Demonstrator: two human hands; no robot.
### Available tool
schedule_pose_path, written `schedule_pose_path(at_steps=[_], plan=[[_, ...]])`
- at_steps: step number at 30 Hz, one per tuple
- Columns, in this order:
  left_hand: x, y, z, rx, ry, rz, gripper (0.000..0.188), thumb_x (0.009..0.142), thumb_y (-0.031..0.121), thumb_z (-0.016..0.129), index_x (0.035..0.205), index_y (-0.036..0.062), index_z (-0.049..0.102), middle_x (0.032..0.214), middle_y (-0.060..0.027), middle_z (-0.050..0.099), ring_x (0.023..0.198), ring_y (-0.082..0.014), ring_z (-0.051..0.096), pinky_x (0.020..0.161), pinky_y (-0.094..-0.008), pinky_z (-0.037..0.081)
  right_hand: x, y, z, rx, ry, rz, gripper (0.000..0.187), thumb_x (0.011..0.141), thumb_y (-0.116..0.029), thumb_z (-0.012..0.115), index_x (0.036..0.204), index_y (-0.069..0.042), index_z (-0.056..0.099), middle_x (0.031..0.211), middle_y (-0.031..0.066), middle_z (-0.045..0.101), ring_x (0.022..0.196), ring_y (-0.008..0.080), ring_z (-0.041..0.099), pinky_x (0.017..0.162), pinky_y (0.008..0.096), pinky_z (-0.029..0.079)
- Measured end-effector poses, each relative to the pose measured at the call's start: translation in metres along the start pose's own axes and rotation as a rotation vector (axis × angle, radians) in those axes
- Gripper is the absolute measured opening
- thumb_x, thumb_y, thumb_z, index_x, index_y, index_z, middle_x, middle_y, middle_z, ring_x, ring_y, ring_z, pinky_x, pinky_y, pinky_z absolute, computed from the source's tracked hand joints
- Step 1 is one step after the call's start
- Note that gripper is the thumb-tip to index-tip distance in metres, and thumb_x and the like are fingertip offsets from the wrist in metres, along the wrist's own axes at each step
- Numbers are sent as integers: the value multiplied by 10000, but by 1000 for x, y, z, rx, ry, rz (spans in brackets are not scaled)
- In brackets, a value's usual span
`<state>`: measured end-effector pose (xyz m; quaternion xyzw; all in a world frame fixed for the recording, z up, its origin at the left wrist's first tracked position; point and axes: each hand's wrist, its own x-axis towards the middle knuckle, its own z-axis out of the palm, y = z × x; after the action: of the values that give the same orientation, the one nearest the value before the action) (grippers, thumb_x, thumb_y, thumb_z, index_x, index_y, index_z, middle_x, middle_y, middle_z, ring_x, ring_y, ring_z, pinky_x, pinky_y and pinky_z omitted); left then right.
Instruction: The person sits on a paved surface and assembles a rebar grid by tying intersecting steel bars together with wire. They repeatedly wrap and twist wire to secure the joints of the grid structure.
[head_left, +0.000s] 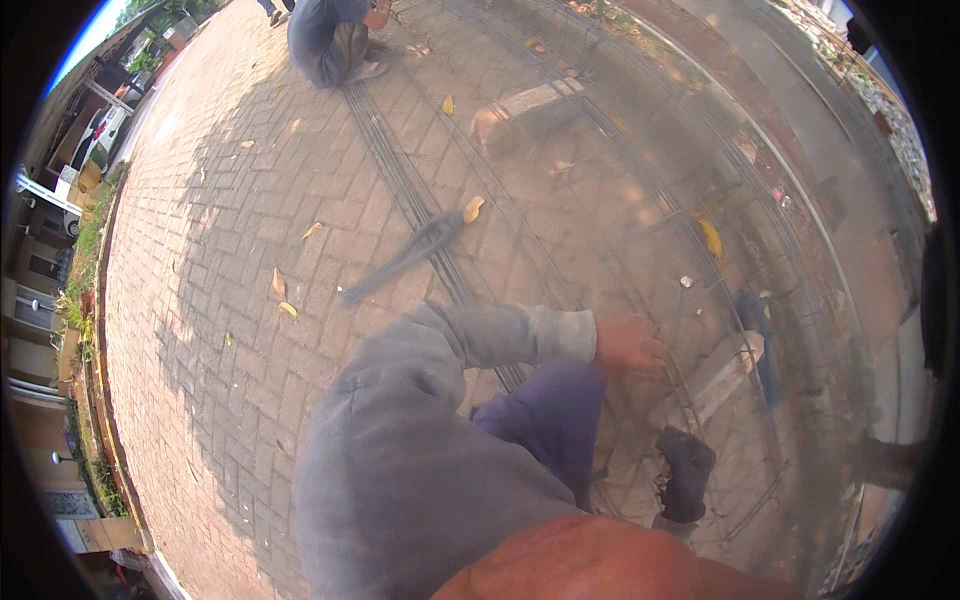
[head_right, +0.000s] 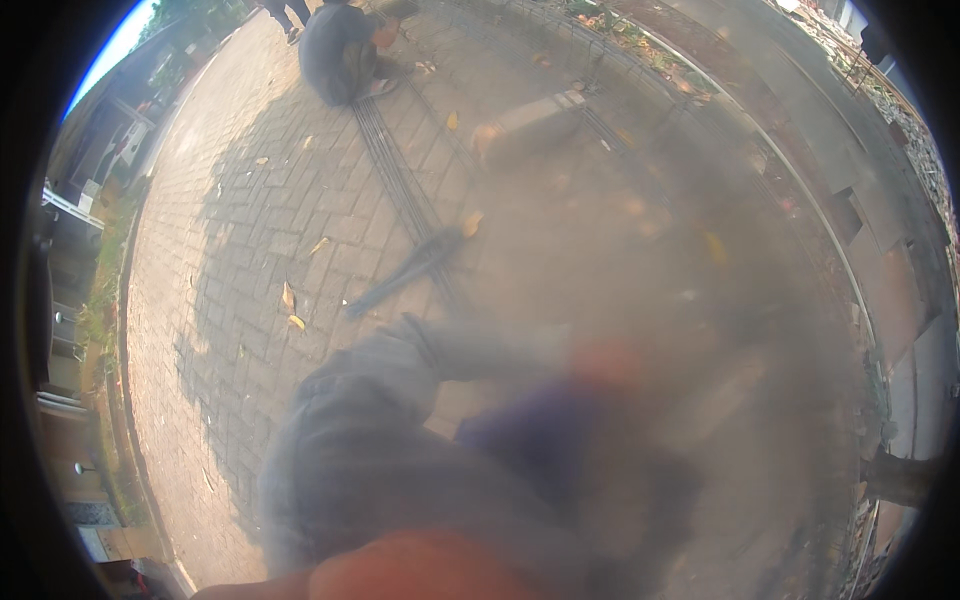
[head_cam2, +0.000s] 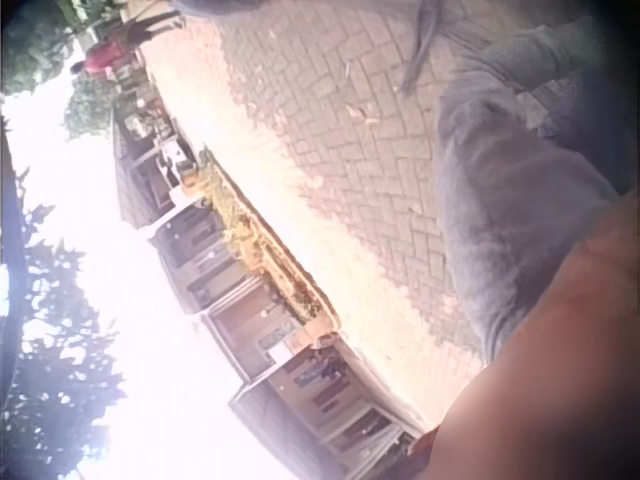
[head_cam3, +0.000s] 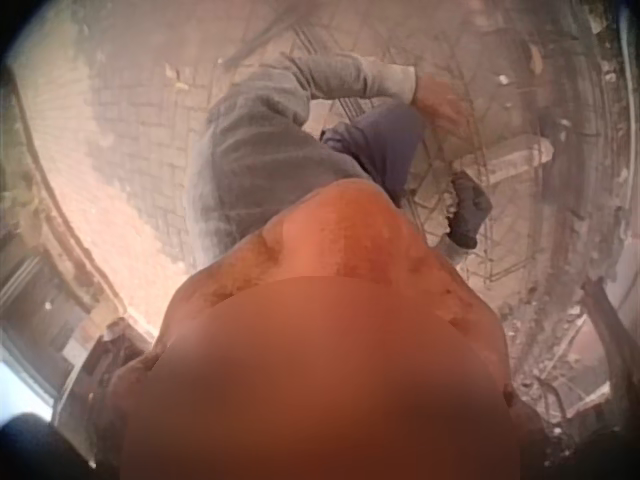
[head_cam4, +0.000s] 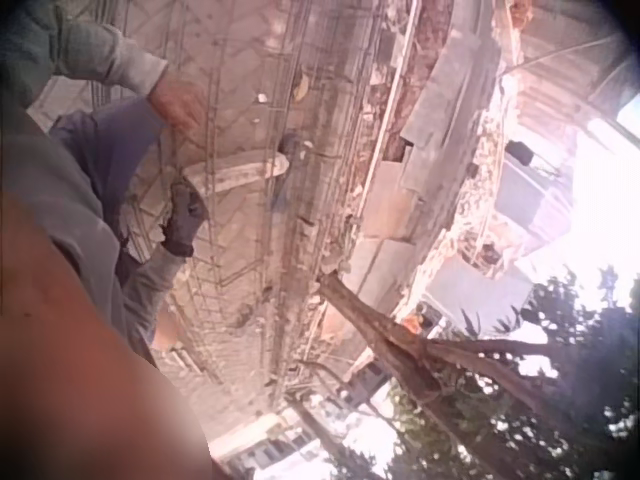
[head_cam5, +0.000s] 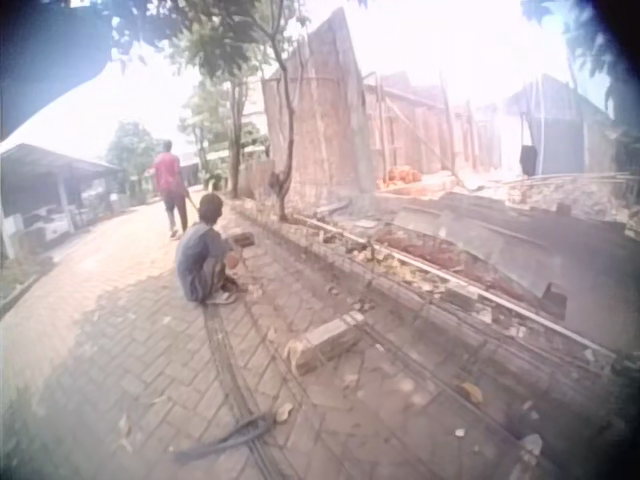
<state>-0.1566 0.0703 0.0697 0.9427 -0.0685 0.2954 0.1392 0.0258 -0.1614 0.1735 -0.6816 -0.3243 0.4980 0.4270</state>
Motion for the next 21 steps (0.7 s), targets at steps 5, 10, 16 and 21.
schedule_pose_path(at_steps=[5, 10, 16, 21], plan=[[39, -57, 19, 219, 25, 57, 176, 773, 146, 675, 942, 109, 640, 876, -69, 605, 887, -282, 656, 747, -425, 534, 19, 5, 18, -164, 182, -116, 263, 935, -190, 672, 1009, 55, 730, 750, 2, 624, 689, 84, 549, 648, 266, 435], [77, -42, 73, -3, 250, -287, 444, 756, 187, 716, 1186, 87, 672, 919, -113, 617, 938, -319, 654, 791, -432, 533, 24, 48, -3, -62, 386, -200, 302, 982, -244, 644, 1070, 36, 712, 813, 24, 650, 721, 87, 557, 633, 263, 439], [102, -7, 161, -232, -324, -804, 734, 709, 323, 791, 1356, 20, 628, 1165, -193, 671, 1112, -386, 646, 905, -469, 530, -7, 97, -44, 99, 753, 123, 262, 969, -255, 660, 966, 3, 707, 742, 33, 645, 647, 85, 568, 582, 244, 438], [91, -16, 200, -229, -485, -819, 490, 744, 436, 748, 1042, 48, 777, 1069, -232, 742, 1034, -421, 699, 932, -533, 511, -36, 104, -60, -8, 594, 108, 287, 954, -276, 675, 858, -6, 691, 663, -5, 602, 598, 77, 525, 556, 270, 413]])
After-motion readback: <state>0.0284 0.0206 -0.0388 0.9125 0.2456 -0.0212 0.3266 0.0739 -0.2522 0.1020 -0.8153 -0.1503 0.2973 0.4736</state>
